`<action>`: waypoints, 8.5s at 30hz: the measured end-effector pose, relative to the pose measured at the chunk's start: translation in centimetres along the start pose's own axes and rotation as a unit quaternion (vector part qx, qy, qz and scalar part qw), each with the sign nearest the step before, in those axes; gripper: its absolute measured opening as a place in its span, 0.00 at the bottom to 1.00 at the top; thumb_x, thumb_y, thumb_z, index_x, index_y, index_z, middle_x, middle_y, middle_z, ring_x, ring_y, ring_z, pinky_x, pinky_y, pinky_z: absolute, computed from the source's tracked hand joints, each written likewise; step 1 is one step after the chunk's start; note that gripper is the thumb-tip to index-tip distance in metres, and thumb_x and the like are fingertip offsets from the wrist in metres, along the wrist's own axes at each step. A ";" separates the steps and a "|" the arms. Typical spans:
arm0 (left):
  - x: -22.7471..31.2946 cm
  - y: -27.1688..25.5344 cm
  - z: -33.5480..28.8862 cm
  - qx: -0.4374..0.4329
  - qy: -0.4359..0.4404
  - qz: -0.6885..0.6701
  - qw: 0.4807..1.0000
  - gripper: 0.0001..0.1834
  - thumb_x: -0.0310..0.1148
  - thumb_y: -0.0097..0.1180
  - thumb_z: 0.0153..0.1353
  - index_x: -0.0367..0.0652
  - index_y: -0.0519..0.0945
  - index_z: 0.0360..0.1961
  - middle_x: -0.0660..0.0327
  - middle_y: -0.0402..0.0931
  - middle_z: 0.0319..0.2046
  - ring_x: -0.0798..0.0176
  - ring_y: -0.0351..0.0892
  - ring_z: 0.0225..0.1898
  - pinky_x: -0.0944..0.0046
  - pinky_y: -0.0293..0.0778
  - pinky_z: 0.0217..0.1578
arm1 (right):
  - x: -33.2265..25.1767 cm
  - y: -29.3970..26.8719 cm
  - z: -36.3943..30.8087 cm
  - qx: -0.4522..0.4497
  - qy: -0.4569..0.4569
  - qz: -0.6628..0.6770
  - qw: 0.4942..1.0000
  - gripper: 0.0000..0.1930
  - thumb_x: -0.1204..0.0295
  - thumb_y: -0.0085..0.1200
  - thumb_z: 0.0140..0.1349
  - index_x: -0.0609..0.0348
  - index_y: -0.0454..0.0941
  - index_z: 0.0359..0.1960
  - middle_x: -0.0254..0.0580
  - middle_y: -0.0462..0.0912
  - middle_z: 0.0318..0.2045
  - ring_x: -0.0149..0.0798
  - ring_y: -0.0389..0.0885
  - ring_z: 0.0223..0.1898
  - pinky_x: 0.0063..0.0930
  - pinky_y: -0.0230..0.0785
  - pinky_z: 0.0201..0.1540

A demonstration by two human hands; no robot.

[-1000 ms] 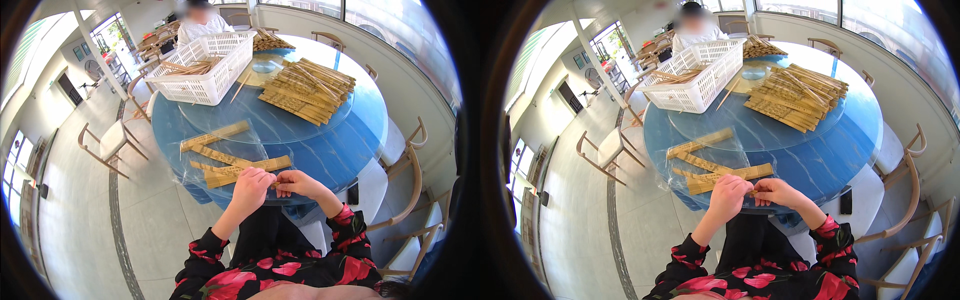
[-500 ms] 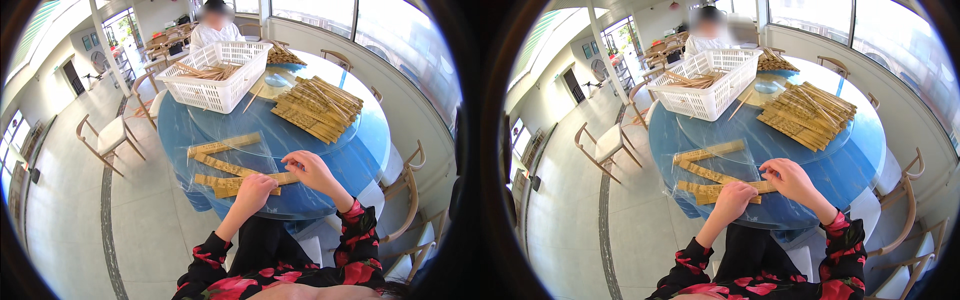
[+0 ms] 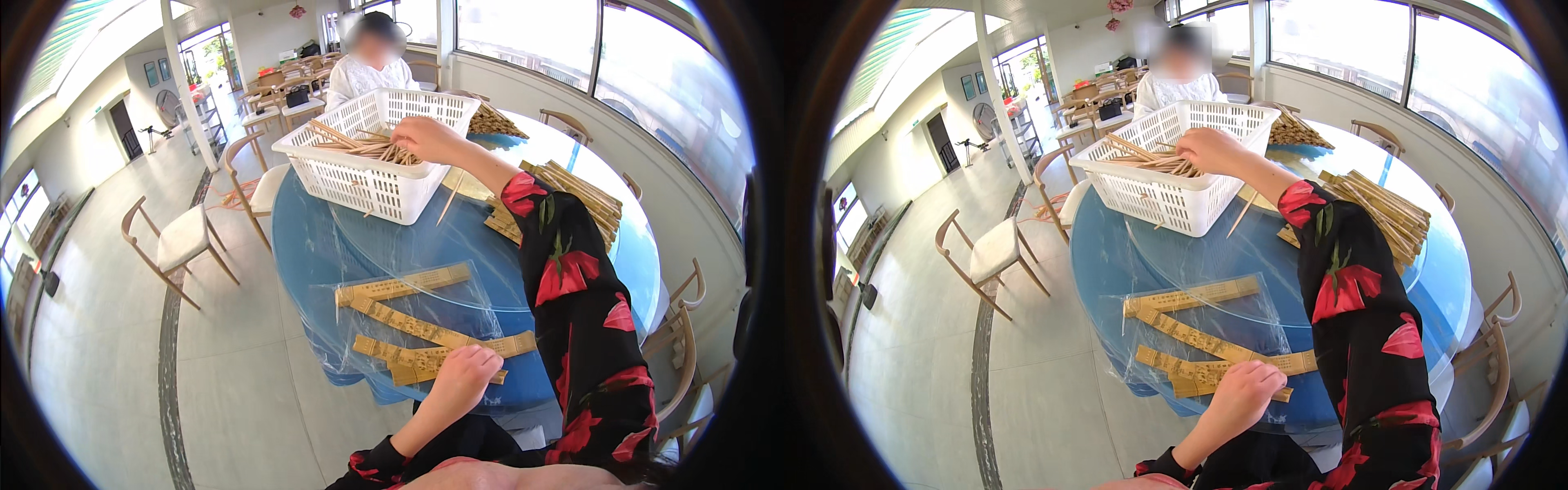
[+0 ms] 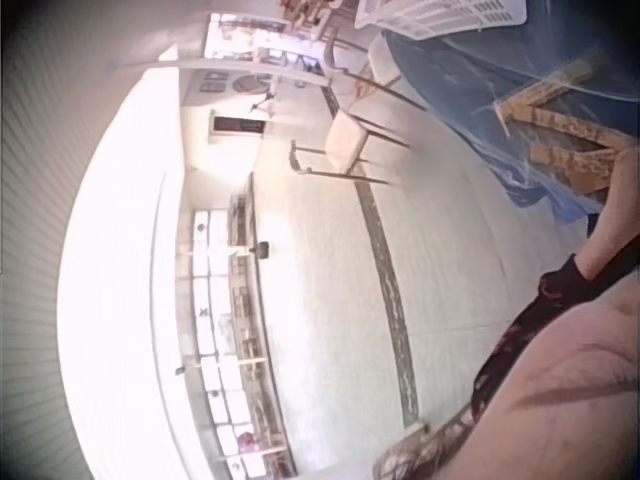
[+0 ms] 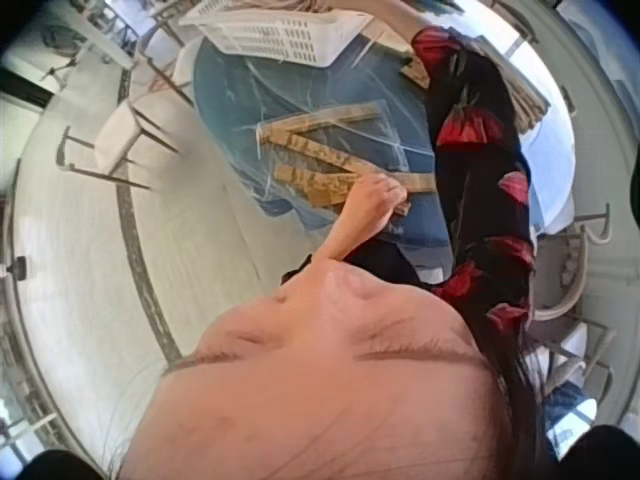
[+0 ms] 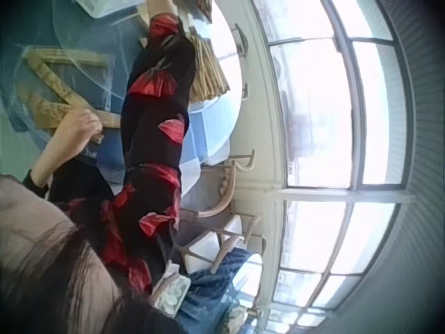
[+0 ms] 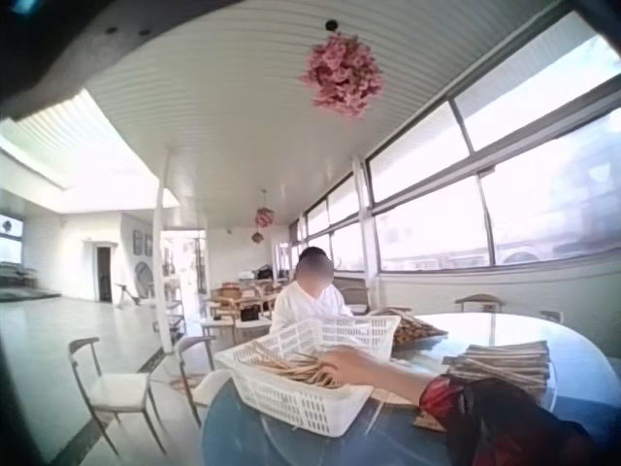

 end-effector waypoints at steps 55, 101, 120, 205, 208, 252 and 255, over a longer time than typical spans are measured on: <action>0.8 -1.0 -0.6 -0.025 -0.033 -0.032 0.999 0.13 0.22 0.60 0.53 0.42 0.81 0.41 0.61 0.79 0.39 0.56 0.79 0.43 0.58 0.75 0.47 | 2.8 8.3 4.9 -0.272 0.063 -0.256 0.926 0.12 0.69 0.58 0.59 0.48 0.88 0.43 0.38 0.89 0.39 0.47 0.87 0.45 0.48 0.79 0.46; 2.5 -2.6 2.3 0.119 -0.040 0.035 0.991 0.04 0.24 0.63 0.59 0.41 0.80 0.34 0.58 0.81 0.34 0.50 0.79 0.37 0.54 0.75 0.38 | -16.0 -1.5 -36.4 -0.053 0.310 0.473 0.823 0.12 0.66 0.57 0.67 0.66 0.80 0.37 0.41 0.80 0.22 0.34 0.78 0.24 0.31 0.70 0.30; 2.7 -0.8 0.3 0.047 -0.026 0.111 0.992 0.19 0.32 0.72 0.49 0.45 0.85 0.44 0.62 0.82 0.35 0.54 0.80 0.41 0.55 0.74 0.44 | -15.0 0.1 -38.1 -0.032 0.322 0.402 0.857 0.08 0.72 0.56 0.62 0.63 0.75 0.28 0.42 0.75 0.19 0.37 0.78 0.23 0.32 0.68 0.28; 5.0 -2.1 0.2 0.058 0.007 0.115 0.992 0.16 0.27 0.68 0.54 0.41 0.82 0.45 0.57 0.79 0.40 0.52 0.79 0.44 0.53 0.75 0.47 | -18.5 -1.5 -41.4 0.051 0.265 0.310 0.911 0.08 0.69 0.56 0.69 0.57 0.72 0.43 0.49 0.79 0.25 0.57 0.79 0.31 0.46 0.67 0.33; 2.9 -3.2 -3.2 0.175 -0.077 0.033 0.981 0.13 0.31 0.62 0.65 0.39 0.80 0.48 0.55 0.79 0.43 0.54 0.79 0.44 0.53 0.76 0.49 | -18.4 -1.6 -41.8 0.056 0.336 0.371 0.864 0.07 0.72 0.56 0.69 0.57 0.73 0.43 0.48 0.80 0.26 0.56 0.80 0.32 0.42 0.69 0.34; 1.3 -0.8 -3.3 0.220 -0.236 -0.704 0.633 0.21 0.36 0.44 0.79 0.37 0.65 0.67 0.49 0.70 0.68 0.48 0.70 0.69 0.52 0.74 0.67 | -23.1 0.9 -41.2 0.052 0.283 0.732 0.617 0.18 0.78 0.39 0.77 0.65 0.65 0.67 0.45 0.83 0.37 0.34 0.85 0.37 0.25 0.77 0.40; 1.2 -0.6 -3.3 0.208 -0.239 -0.699 0.641 0.21 0.36 0.43 0.79 0.39 0.65 0.67 0.50 0.71 0.67 0.49 0.71 0.68 0.52 0.75 0.65 | -22.9 0.7 -41.3 0.044 0.289 0.730 0.619 0.17 0.78 0.38 0.77 0.66 0.66 0.64 0.48 0.85 0.37 0.35 0.86 0.36 0.25 0.77 0.39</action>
Point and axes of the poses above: each hand's wrist, its own z-axis towards the middle knuckle, its own y-axis out of the palm, x = y × z, the point moved 5 cm from there along z, towards the middle knuckle
